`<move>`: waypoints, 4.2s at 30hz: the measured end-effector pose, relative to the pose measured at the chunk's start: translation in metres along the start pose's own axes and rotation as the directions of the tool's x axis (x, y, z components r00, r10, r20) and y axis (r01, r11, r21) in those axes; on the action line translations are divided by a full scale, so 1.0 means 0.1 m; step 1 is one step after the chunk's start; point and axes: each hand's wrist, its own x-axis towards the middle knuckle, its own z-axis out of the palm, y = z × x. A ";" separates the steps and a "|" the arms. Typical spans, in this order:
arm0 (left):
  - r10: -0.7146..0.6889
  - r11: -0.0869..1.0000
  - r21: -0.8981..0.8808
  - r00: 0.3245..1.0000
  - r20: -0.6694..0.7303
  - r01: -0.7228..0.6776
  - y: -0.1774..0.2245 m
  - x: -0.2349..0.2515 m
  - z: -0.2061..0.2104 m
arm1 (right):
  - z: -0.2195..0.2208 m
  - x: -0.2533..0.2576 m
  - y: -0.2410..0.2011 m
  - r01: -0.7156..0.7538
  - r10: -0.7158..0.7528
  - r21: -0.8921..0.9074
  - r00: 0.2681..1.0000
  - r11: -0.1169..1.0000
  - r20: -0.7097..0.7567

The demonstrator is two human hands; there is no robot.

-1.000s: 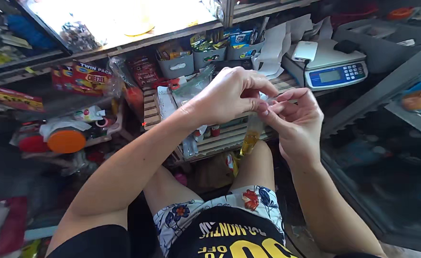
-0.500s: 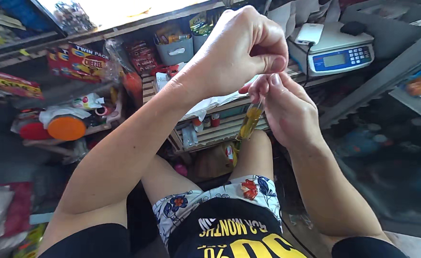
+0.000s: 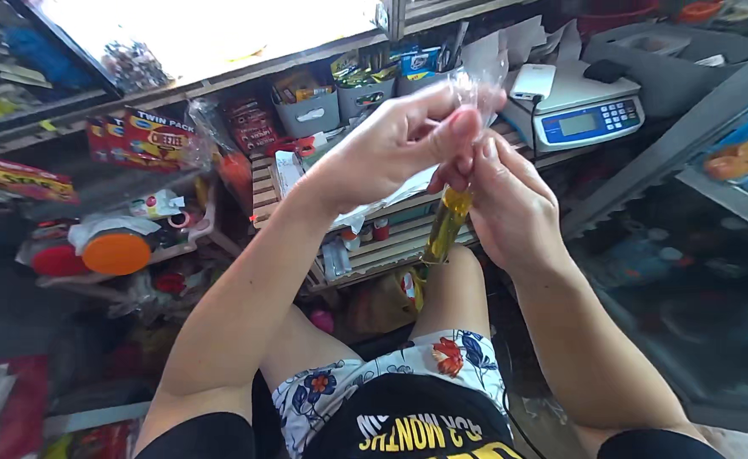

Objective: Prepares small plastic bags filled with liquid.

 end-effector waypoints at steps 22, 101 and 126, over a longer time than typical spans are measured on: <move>0.223 0.902 -0.266 0.896 -0.384 -0.339 -0.72 0.17 0.22 | -0.12 0.16 -0.17 -0.161 0.160 -0.006 0.986 0.987 -0.048; -0.681 0.364 -0.509 0.595 0.426 0.780 -1.00 -1.15 1.61 | -0.44 -1.98 0.96 0.120 -0.045 -0.636 0.990 0.762 0.133; -0.787 0.526 -0.805 0.515 -0.340 0.273 -1.25 -1.07 2.29 | -0.40 -2.20 1.27 -0.020 -0.012 -0.563 0.999 0.826 -0.052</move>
